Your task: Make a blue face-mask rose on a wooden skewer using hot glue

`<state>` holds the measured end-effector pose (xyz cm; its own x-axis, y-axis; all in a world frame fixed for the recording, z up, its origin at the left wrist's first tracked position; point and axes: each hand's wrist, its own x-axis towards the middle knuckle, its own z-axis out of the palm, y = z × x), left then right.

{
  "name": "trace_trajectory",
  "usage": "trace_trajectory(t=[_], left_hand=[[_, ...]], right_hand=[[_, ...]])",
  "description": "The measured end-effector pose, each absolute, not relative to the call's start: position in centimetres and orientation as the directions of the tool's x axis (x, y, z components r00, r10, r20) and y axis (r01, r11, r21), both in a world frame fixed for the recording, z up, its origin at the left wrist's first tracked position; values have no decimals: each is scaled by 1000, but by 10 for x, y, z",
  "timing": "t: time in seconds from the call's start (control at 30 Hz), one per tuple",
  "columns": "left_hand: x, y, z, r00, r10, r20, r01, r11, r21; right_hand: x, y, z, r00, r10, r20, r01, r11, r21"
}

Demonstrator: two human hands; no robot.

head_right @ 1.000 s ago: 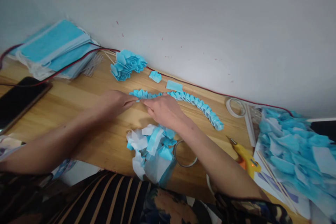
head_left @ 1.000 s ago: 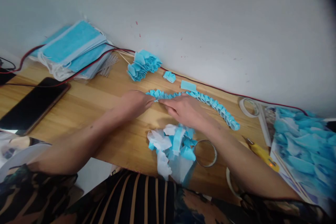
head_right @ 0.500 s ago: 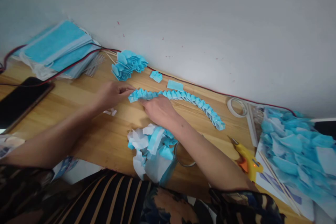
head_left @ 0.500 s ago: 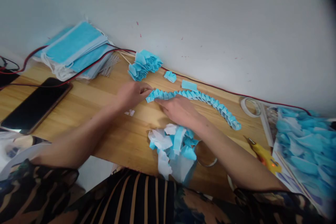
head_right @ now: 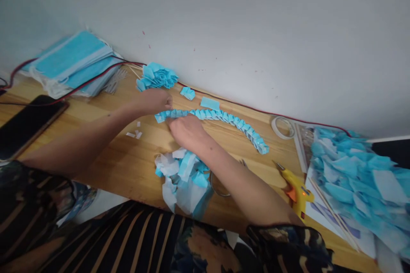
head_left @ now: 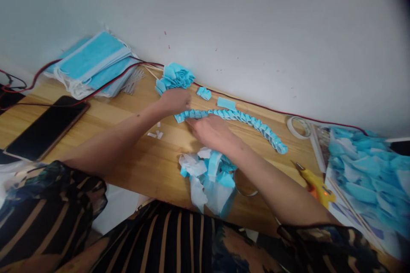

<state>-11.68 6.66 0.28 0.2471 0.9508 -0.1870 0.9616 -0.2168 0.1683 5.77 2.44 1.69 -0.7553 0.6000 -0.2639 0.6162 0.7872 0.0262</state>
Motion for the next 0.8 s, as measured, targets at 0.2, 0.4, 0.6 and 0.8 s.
trace_trajectory(t=[0.2, 0.4, 0.6, 0.8], left_hand=[[-117, 67, 4, 222, 957, -187, 966, -190, 178], [-131, 57, 12, 220, 975, 20, 875, -206, 438], [-139, 33, 18, 58, 998, 13, 670, -49, 741], [-131, 31, 17, -8, 1000, -10, 642, 12, 766]], right_hand=[[72, 14, 46, -725, 648, -231, 678, 731, -76], [154, -14, 70, -579, 816, -11, 725, 508, -464], [192, -47, 51, -504, 862, -50, 721, 388, -573], [204, -49, 60, -453, 890, 48, 721, 397, -567]])
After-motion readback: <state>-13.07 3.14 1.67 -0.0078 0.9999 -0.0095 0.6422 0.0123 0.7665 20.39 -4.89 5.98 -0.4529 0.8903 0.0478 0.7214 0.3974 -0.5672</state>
